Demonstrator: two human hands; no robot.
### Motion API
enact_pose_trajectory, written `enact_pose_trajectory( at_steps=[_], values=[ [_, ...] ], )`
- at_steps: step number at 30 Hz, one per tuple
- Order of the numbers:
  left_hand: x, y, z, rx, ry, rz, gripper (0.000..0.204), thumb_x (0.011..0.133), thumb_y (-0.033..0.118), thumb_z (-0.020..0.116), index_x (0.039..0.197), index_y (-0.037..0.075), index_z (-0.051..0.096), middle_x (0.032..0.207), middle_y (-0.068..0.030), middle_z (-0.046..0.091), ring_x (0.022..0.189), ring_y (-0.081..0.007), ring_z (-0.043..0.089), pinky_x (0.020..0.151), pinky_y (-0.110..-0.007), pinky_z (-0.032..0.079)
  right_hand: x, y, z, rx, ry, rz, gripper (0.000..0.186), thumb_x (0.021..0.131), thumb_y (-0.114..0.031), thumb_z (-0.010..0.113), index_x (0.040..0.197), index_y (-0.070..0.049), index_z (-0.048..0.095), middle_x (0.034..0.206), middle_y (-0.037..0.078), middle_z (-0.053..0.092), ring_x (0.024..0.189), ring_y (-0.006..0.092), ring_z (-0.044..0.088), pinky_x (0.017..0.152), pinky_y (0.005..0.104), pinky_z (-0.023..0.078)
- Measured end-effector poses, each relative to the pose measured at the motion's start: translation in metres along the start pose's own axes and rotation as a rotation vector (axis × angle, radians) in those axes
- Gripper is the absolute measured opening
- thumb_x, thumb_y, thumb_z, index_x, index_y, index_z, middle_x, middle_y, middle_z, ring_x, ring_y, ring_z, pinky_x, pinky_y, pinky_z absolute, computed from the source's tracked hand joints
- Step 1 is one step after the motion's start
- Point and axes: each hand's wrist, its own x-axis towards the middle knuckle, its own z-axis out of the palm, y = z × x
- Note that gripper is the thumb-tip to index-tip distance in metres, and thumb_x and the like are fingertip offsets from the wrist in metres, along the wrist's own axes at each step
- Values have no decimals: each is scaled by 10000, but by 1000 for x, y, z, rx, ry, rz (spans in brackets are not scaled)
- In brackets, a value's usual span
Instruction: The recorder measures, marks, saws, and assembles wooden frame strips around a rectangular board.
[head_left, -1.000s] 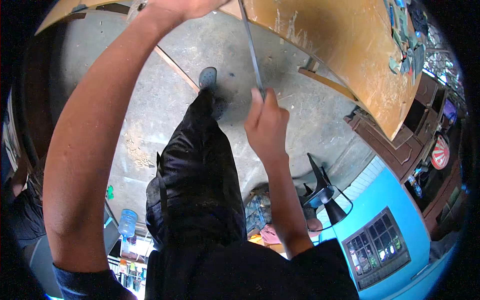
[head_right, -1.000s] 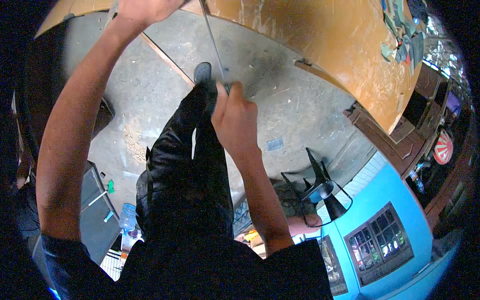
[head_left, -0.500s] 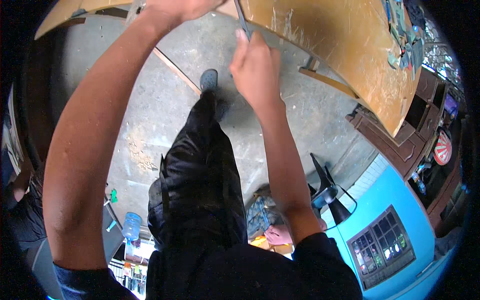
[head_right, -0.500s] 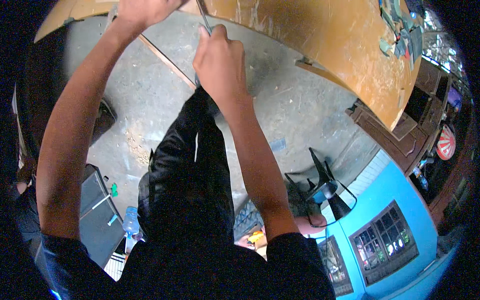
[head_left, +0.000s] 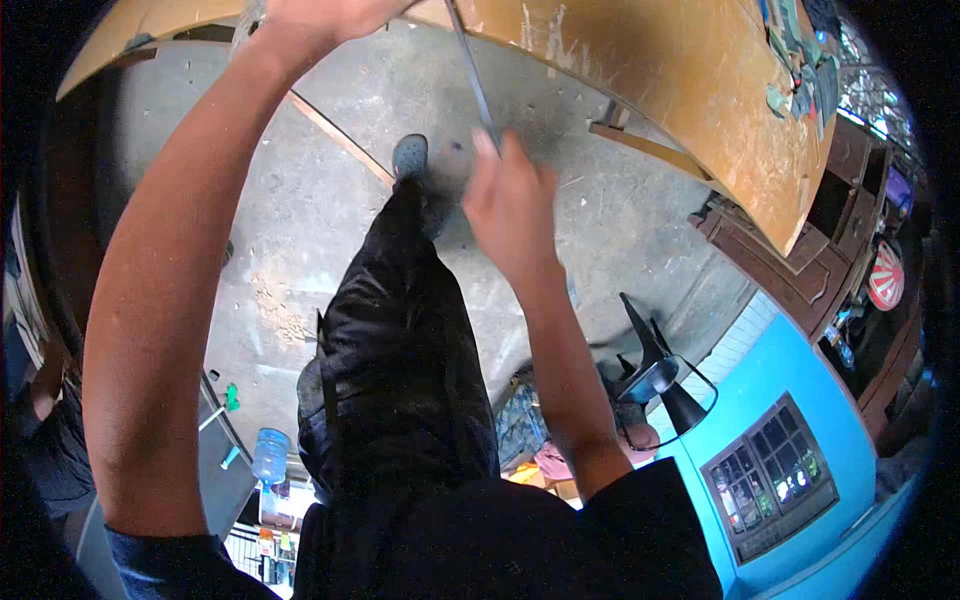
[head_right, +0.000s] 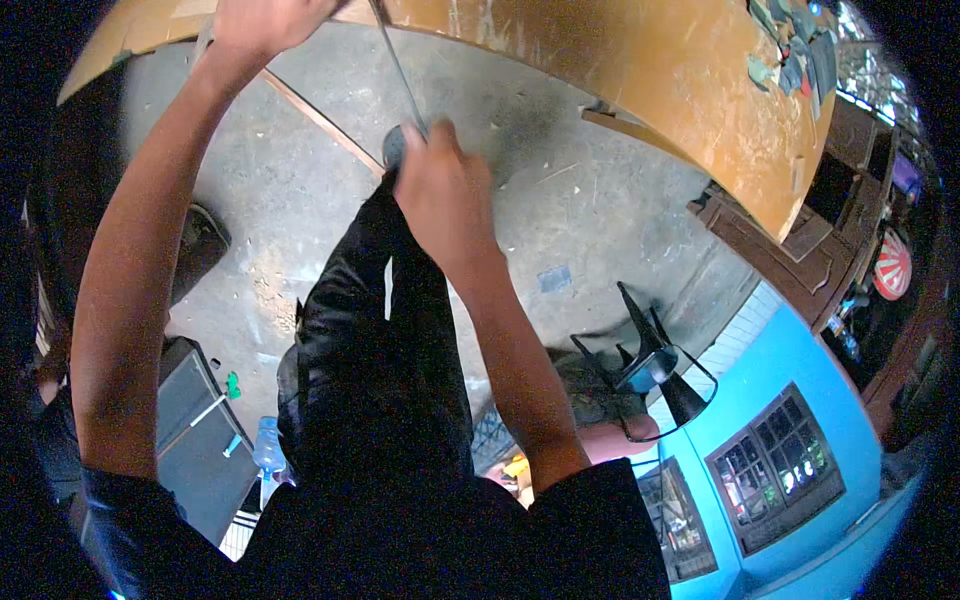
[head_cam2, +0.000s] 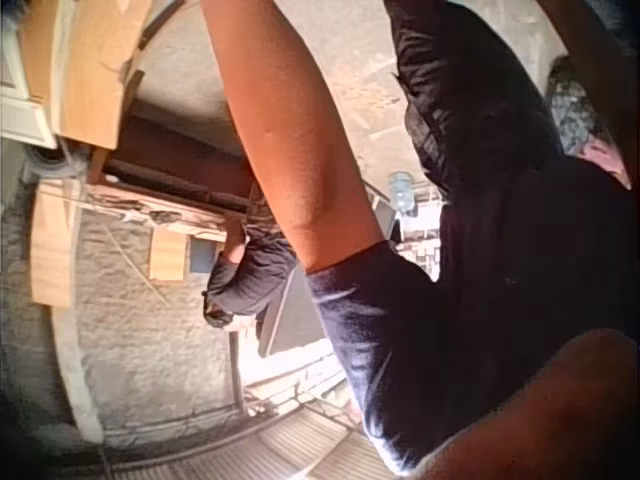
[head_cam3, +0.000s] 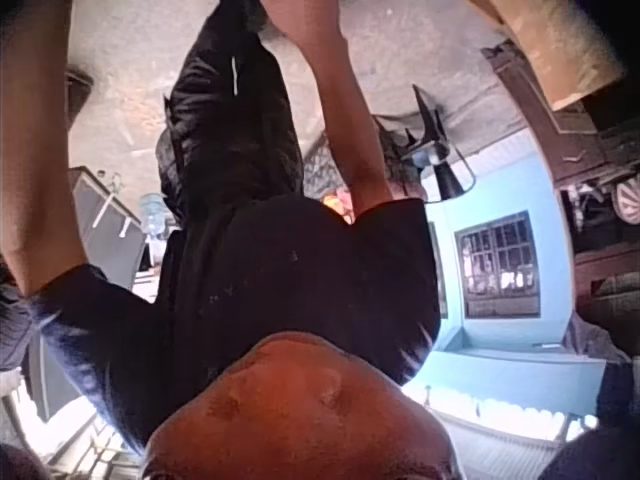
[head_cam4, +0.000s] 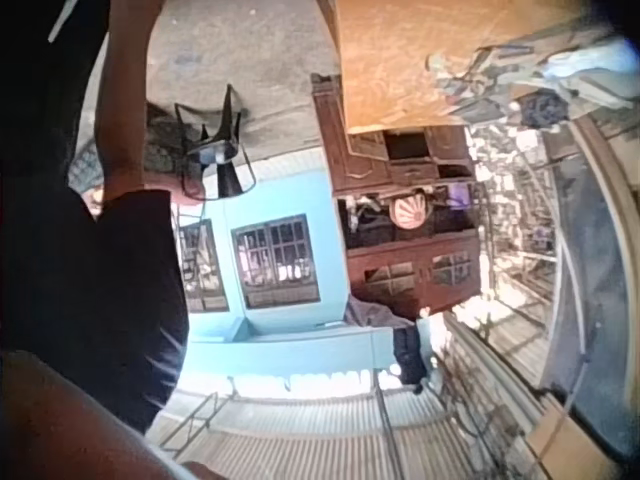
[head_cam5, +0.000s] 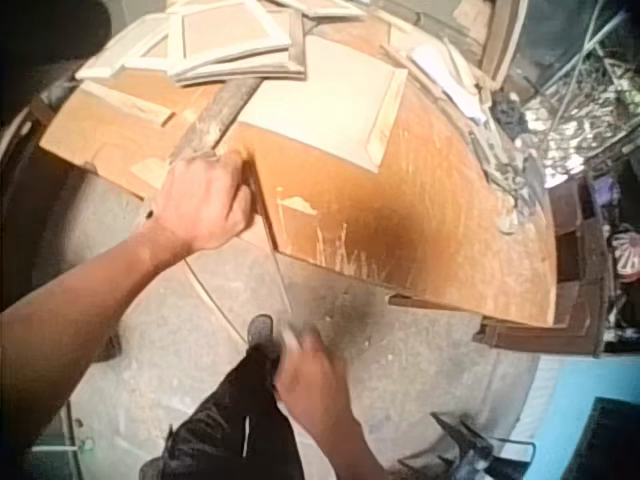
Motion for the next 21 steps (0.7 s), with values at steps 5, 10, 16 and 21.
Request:
enact_pose_trajectory(
  at_steps=[5,10,16,21],
  values=[
    [1,-3,12,66,55,101,233,795,177,533,791,-52,570,697,-300,618,684,-475,635,671,-533,520,33,-10,-8,-79,-70,56,179,984,-121,540,1023,52,567,907,323,652,841,477,667,683,485,551],
    [-4,-15,-5,72,74,103,227,796,173,534,785,-51,568,694,-301,614,672,-474,629,667,-532,520,26,-22,8,-105,-117,76,205,1001,-132,517,1038,43,616,844,281,673,779,465,670,651,479,538],
    [-2,-10,1,27,92,98,225,792,165,543,785,-59,570,678,-297,607,658,-468,628,647,-521,522,56,-16,10,-156,5,-71,208,996,-139,520,1001,43,619,784,272,649,699,465,654,617,503,516],
    [-3,-6,0,-38,30,33,227,787,165,549,798,-61,573,659,-292,602,652,-458,629,653,-520,523,-10,1,6,-27,87,-61,263,1008,-200,507,946,37,602,728,269,621,632,483,607,585,523,479]
  ],
)
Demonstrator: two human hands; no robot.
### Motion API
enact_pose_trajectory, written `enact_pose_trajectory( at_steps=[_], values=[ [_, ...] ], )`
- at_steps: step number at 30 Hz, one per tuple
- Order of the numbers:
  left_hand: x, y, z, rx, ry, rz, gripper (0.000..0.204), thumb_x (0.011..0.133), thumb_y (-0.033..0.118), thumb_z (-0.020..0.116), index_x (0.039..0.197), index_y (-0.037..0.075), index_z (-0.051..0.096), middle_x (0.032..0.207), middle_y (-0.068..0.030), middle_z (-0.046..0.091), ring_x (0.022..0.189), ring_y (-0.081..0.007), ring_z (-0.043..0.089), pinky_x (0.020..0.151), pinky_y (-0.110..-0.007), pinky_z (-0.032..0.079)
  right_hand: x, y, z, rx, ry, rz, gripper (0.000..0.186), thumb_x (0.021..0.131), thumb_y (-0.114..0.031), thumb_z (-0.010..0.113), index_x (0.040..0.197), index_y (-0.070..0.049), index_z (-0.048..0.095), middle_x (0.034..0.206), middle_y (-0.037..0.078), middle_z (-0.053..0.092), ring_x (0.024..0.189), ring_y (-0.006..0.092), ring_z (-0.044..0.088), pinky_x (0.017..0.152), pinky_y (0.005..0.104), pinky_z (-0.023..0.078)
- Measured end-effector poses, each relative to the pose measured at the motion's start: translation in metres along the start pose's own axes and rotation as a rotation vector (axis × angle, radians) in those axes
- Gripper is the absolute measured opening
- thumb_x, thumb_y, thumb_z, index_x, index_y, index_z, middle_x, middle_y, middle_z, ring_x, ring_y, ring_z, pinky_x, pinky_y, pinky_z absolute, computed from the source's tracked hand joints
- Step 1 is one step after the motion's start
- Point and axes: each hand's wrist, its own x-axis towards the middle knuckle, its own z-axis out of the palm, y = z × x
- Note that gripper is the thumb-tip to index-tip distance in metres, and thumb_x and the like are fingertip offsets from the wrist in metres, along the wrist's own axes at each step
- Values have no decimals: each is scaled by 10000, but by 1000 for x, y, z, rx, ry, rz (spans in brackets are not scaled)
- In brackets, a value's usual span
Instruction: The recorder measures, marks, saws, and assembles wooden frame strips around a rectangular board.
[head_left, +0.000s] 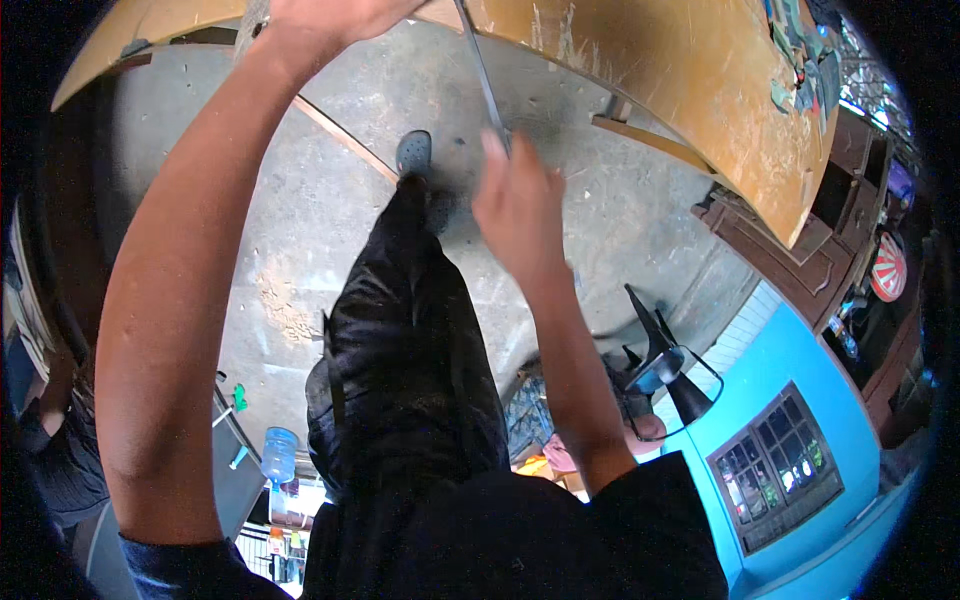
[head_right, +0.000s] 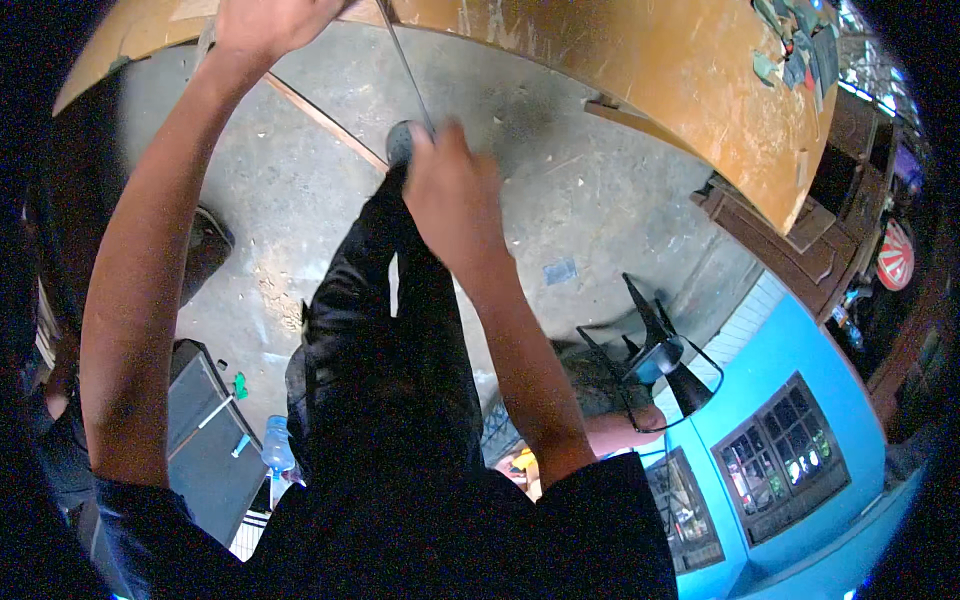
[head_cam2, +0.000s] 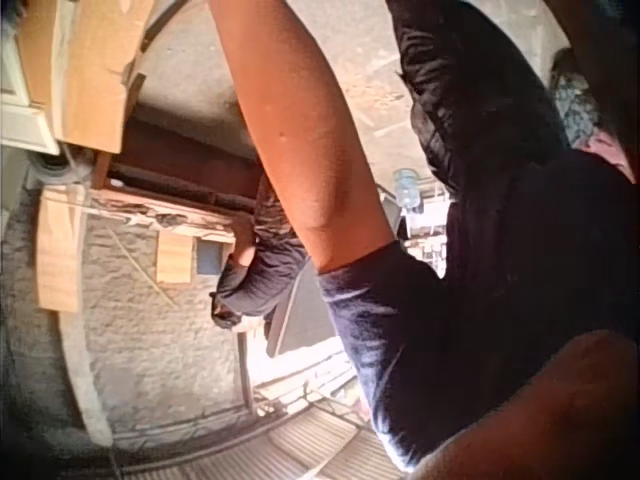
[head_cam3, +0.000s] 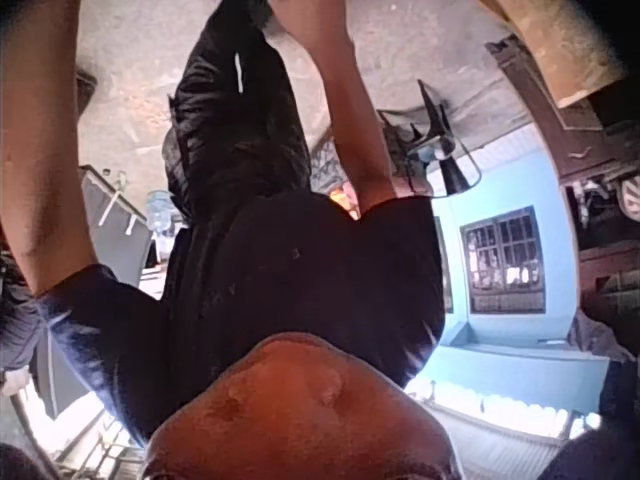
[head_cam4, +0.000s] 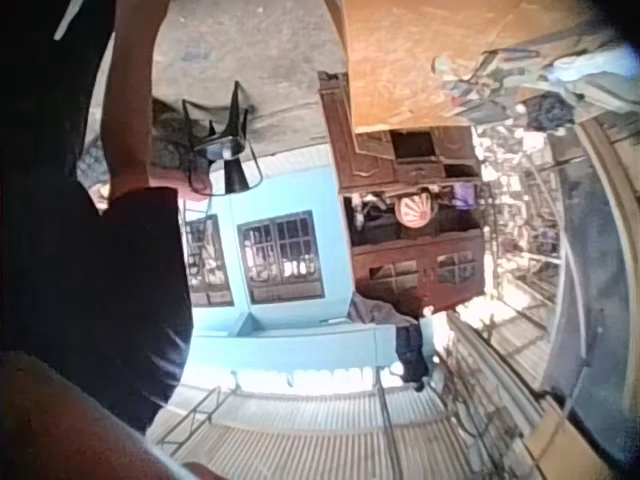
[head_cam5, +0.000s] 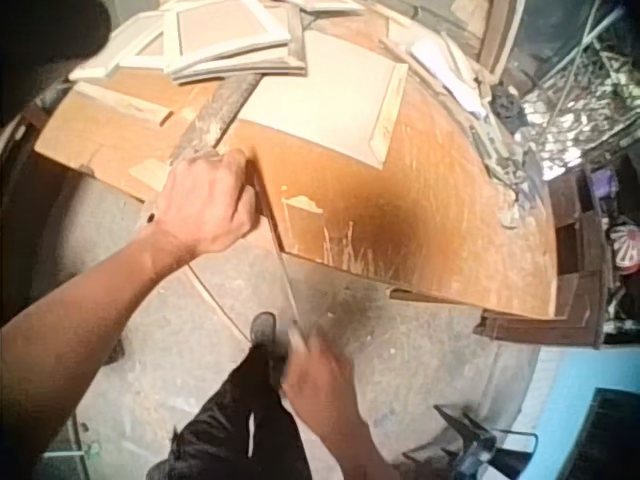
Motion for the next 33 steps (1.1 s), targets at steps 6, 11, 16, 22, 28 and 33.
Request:
enact_pose_trajectory(
  at_steps=[6,11,16,22,28,33],
  values=[
    [2,1,18,49,34,120,223,787,165,548,822,-53,578,678,-296,608,678,-470,628,673,-525,523,66,-9,-3,-190,-126,78,216,970,-159,555,855,17,602,833,292,631,706,470,652,615,516,528],
    [-6,-10,-6,103,20,65,234,797,179,553,828,-51,582,693,-294,616,685,-468,632,670,-526,522,-16,1,-15,-66,-204,34,270,981,-208,548,840,17,590,712,279,600,649,486,614,580,515,511],
    [0,-2,15,132,30,117,250,818,190,543,819,-57,580,690,-294,619,647,-456,633,631,-512,524,39,3,0,-126,-89,26,235,984,-195,537,932,17,626,679,240,577,669,464,615,595,512,502],
    [-2,-12,-7,95,14,69,241,807,178,537,789,-60,567,655,-294,603,618,-457,623,614,-519,514,-19,-7,-17,49,-122,84,240,1002,-202,514,924,17,575,689,273,594,636,495,602,598,535,486],
    [4,4,13,151,34,41,226,834,174,524,810,-48,563,686,-301,616,664,-453,638,637,-531,509,-5,29,-27,-29,-51,142,252,993,-195,543,843,7,535,634,266,571,609,486,598,555,530,469],
    [1,-3,3,73,-62,-41,215,828,169,527,806,-43,551,670,-288,590,659,-468,605,643,-533,495,-18,11,-46,-39,-170,86,263,992,-201,561,822,-3,529,578,254,545,587,474,602,523,518,461]
  ],
)
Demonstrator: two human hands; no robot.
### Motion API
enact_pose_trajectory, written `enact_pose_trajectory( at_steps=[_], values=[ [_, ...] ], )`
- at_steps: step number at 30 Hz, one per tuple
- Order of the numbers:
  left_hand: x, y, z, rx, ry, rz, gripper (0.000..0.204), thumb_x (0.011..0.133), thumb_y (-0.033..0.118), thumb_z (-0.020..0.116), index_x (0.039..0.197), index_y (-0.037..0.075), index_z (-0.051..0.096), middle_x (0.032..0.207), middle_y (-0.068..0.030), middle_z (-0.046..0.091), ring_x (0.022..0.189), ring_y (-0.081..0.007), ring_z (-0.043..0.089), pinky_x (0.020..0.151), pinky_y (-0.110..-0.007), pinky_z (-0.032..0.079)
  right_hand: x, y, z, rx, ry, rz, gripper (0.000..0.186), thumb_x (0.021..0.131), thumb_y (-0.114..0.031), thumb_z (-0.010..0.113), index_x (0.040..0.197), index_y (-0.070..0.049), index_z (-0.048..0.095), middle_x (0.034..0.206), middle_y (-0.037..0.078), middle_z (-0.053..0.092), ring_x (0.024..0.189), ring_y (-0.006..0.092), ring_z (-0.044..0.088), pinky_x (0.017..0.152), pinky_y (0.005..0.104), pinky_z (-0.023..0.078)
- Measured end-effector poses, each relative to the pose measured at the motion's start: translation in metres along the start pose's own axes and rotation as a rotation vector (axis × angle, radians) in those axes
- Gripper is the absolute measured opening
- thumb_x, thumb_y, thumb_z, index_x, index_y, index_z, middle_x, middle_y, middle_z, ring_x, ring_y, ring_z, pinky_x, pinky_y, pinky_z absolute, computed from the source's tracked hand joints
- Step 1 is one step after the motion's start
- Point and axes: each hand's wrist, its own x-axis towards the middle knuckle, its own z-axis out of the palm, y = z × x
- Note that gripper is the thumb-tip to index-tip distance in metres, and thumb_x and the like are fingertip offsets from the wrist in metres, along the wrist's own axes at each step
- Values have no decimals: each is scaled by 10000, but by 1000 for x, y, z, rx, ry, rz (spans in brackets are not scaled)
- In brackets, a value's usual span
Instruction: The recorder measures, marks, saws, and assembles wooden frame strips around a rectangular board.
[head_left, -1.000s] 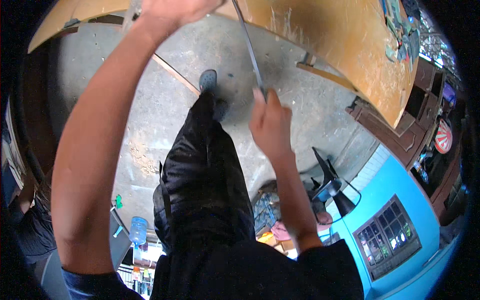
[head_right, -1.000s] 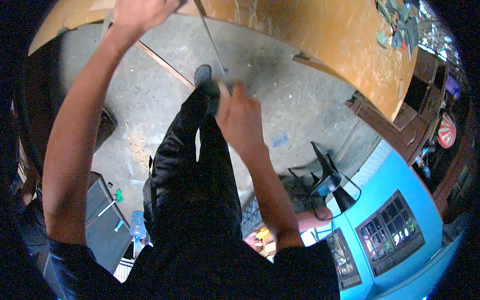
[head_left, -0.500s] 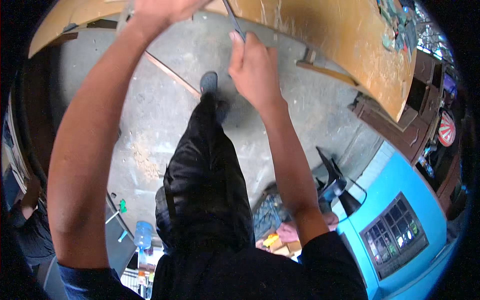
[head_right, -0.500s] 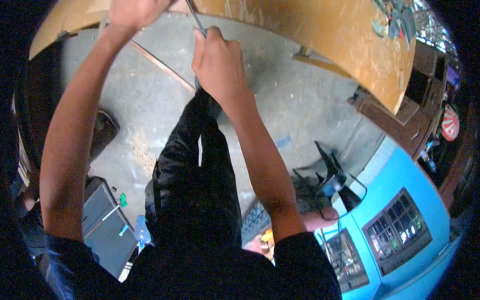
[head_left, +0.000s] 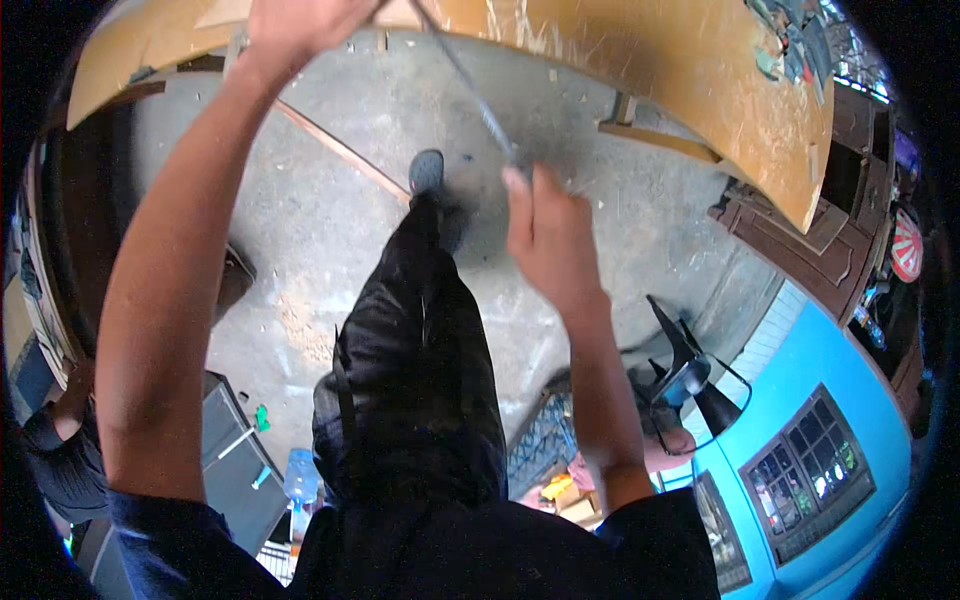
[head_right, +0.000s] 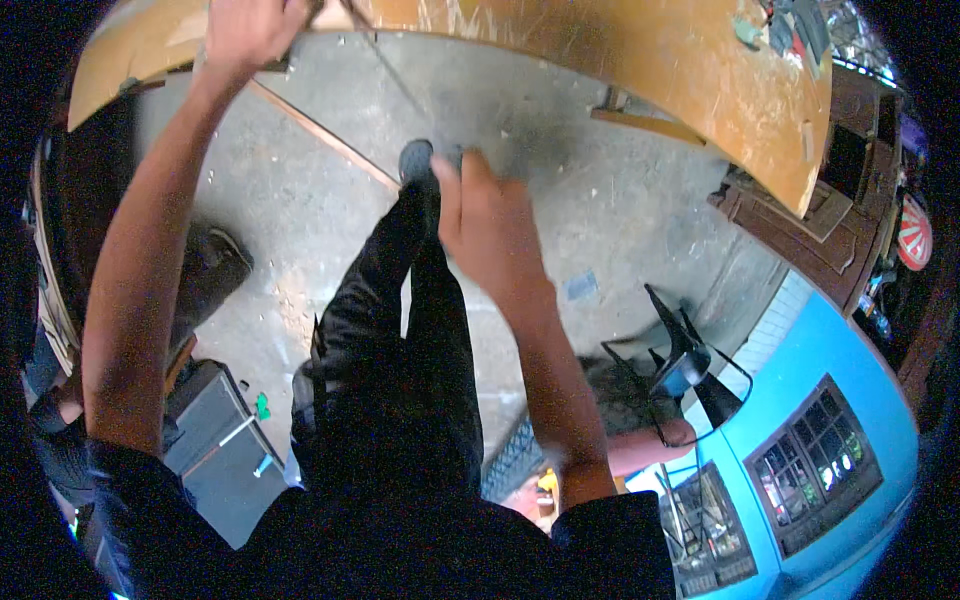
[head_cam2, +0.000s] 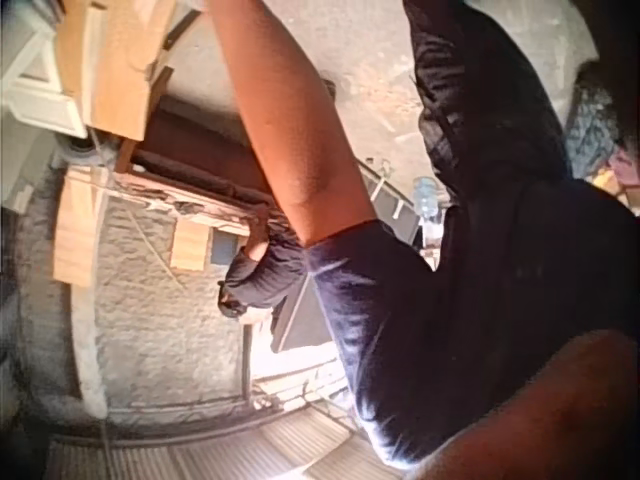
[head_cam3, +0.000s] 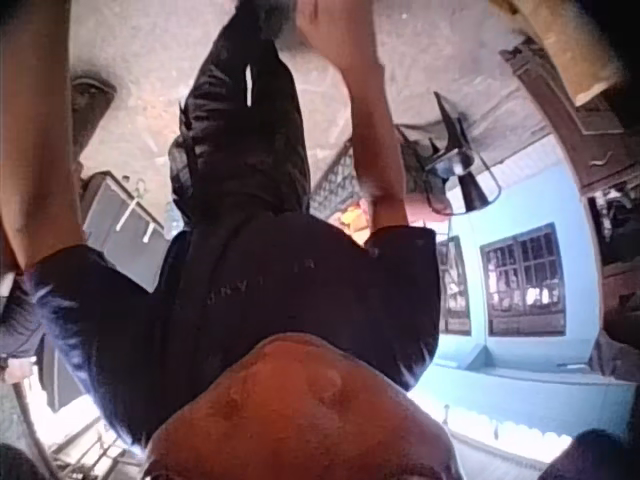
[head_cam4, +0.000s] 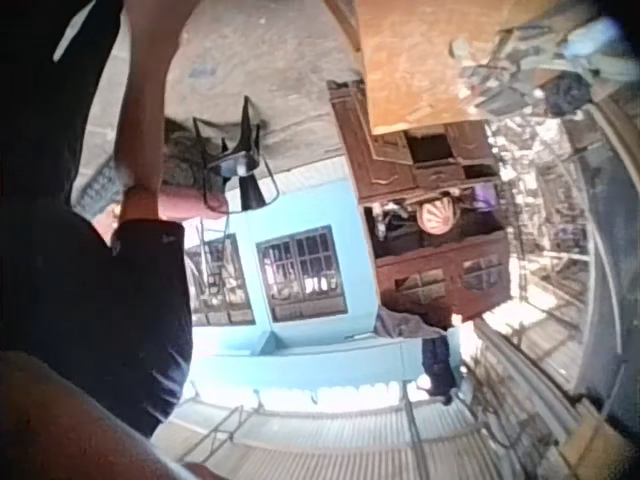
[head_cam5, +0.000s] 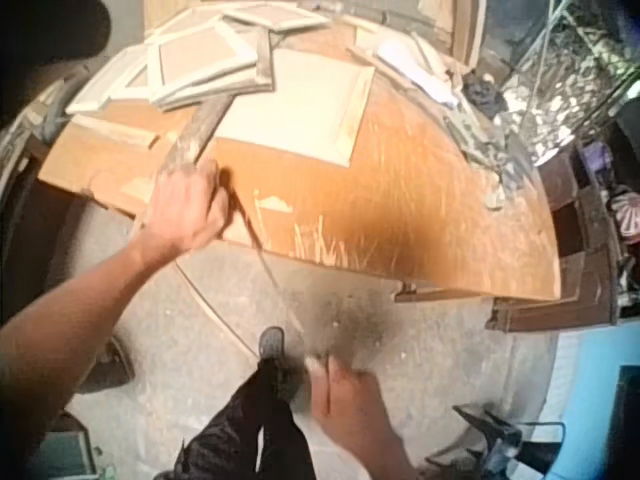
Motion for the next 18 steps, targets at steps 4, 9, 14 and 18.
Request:
enact_pose_trajectory(
  at_steps=[4,9,14,18],
  values=[
    [-3,-1,-2,12,127,187,194,801,154,540,798,-41,535,674,-291,591,662,-472,603,650,-540,495,-11,-16,11,68,8,121,268,989,-194,572,839,17,502,573,254,558,589,471,616,516,516,474],
    [-1,2,-1,-11,86,147,186,787,148,545,793,-38,538,690,-295,600,679,-469,617,663,-540,500,53,-30,35,-28,57,24,229,1015,-169,519,918,34,563,587,230,549,548,435,601,500,480,450],
    [-1,-2,-5,-8,97,173,206,791,165,537,796,-40,555,698,-290,610,695,-465,625,676,-528,509,-7,-5,36,31,51,-34,198,992,-138,536,914,41,570,805,301,639,705,455,664,555,485,522],
    [0,-1,-10,-36,79,164,200,794,161,536,802,-38,558,695,-276,613,698,-457,630,668,-520,509,47,-37,37,-6,125,-103,233,1008,-183,516,887,9,570,680,257,598,648,500,590,582,554,448]
  ],
)
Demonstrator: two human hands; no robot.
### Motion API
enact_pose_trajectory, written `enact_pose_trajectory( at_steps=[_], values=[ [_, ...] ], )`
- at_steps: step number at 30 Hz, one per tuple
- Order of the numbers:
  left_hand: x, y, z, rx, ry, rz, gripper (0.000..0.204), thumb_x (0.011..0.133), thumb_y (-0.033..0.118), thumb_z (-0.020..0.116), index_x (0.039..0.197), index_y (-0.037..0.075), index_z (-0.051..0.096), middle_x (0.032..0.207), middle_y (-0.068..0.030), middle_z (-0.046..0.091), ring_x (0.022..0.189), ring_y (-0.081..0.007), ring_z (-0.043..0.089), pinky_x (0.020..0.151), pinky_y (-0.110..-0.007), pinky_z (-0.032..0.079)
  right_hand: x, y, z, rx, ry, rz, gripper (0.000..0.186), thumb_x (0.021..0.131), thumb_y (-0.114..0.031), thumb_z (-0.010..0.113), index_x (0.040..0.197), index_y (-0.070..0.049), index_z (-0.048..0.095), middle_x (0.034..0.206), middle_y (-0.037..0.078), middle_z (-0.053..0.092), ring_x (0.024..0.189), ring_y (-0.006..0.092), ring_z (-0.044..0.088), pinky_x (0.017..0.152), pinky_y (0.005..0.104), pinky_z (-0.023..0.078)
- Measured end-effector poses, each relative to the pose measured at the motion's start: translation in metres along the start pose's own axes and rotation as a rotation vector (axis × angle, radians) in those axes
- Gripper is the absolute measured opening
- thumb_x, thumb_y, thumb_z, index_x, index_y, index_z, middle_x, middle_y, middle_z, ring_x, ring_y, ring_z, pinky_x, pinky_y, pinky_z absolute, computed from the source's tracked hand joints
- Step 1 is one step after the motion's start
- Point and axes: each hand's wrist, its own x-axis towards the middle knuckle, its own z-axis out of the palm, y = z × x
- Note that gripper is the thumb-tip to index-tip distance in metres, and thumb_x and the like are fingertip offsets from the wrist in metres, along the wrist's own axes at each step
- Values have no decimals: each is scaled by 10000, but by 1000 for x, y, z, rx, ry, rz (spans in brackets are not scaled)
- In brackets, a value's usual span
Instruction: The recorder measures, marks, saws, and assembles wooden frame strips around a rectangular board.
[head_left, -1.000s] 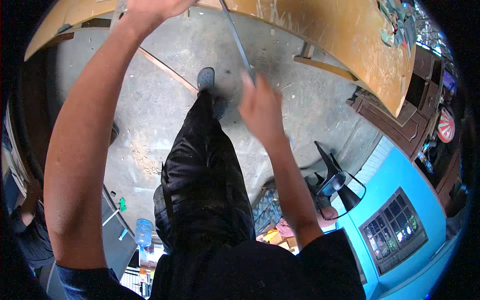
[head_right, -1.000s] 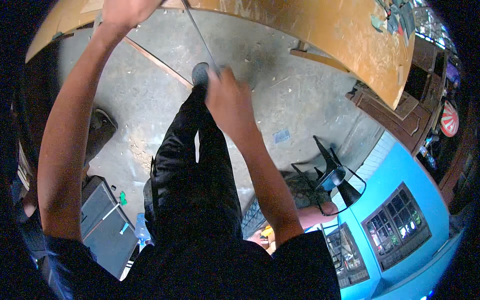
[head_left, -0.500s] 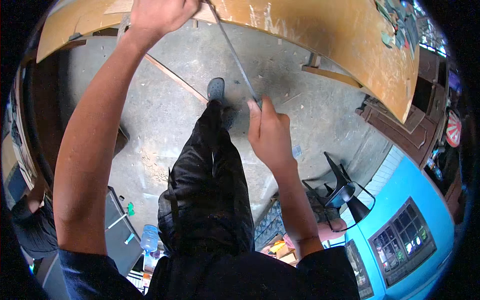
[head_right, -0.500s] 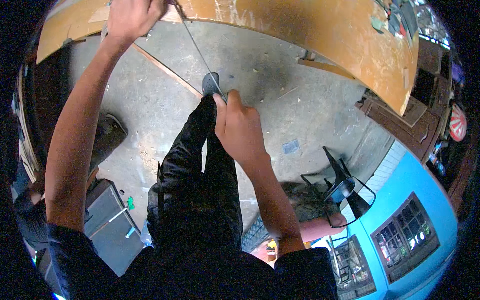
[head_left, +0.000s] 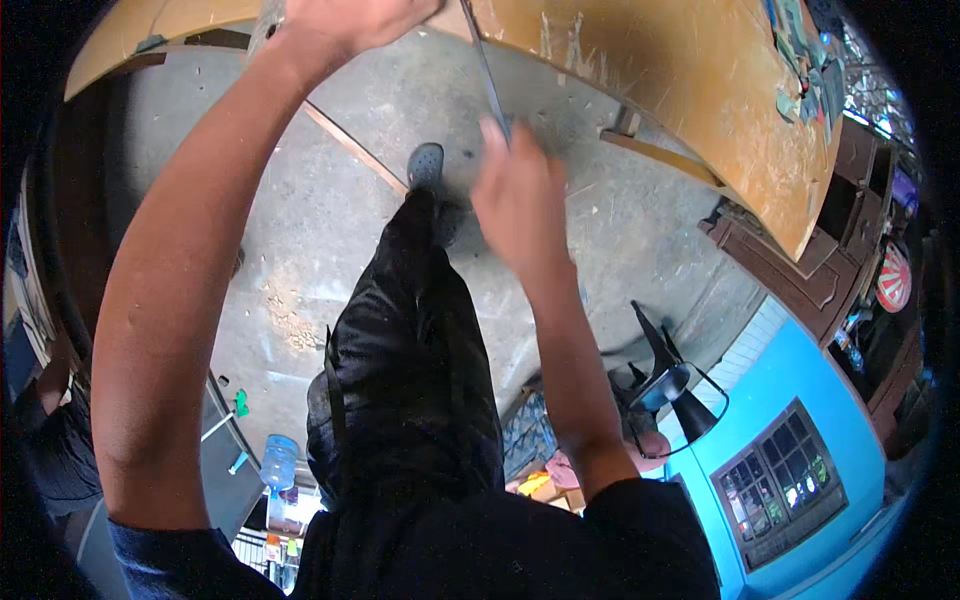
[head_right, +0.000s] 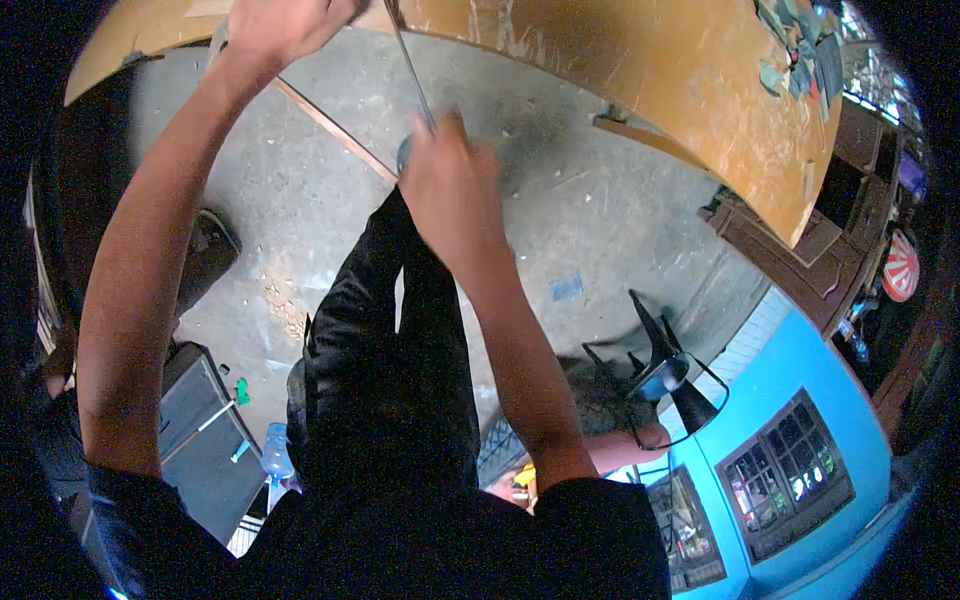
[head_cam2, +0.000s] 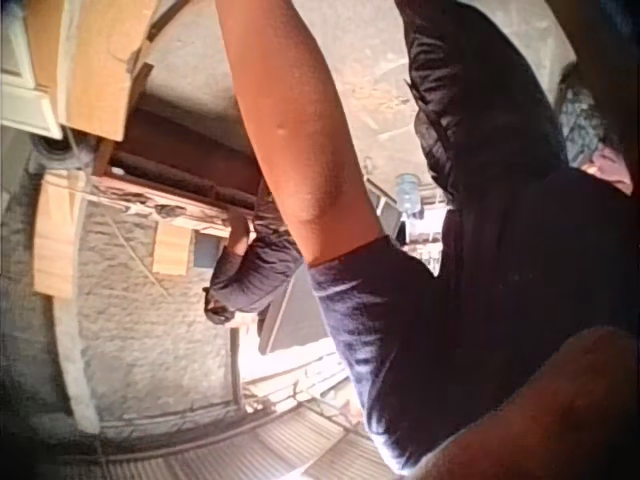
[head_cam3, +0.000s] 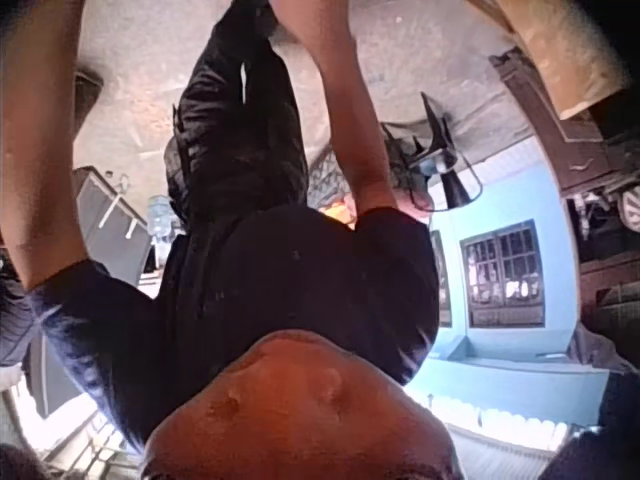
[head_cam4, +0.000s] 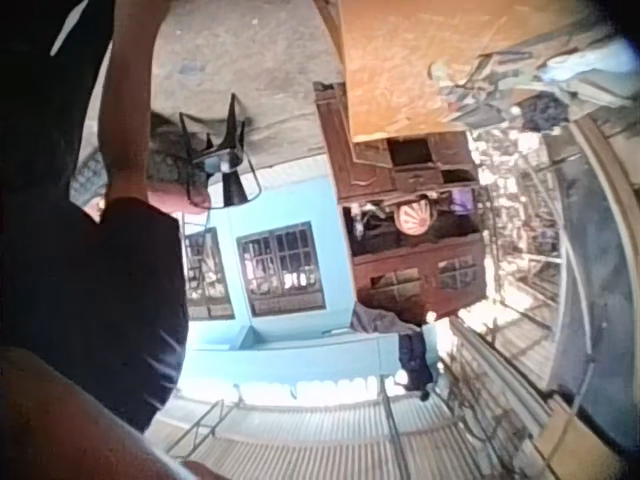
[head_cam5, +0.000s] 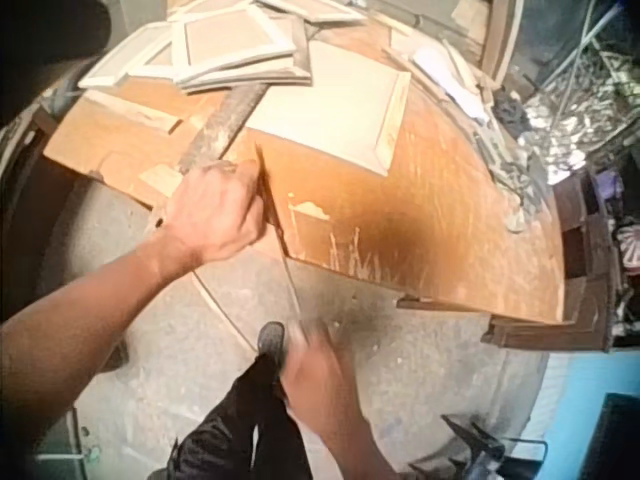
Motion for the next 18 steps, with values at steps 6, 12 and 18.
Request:
enact_pose_trajectory(
  at_steps=[6,12,18],
  values=[
    [-7,2,11,3,-29,5,195,800,154,539,816,-40,547,688,-275,603,661,-462,614,636,-535,499,-34,9,-5,15,-92,200,216,1000,-188,527,910,2,578,721,255,609,716,476,613,594,545,453],
    [-1,0,20,28,37,84,193,803,151,534,829,-40,549,681,-275,598,646,-466,607,622,-535,500,45,3,8,-51,-82,143,205,997,-130,502,970,31,626,709,271,592,678,461,624,602,532,474],
    [5,-1,0,81,-44,-11,219,806,161,532,861,-47,570,708,-285,622,674,-468,629,628,-530,510,-31,16,-1,-27,-49,14,243,989,-170,541,846,22,580,637,271,576,660,487,605,585,530,475]
  ],
)
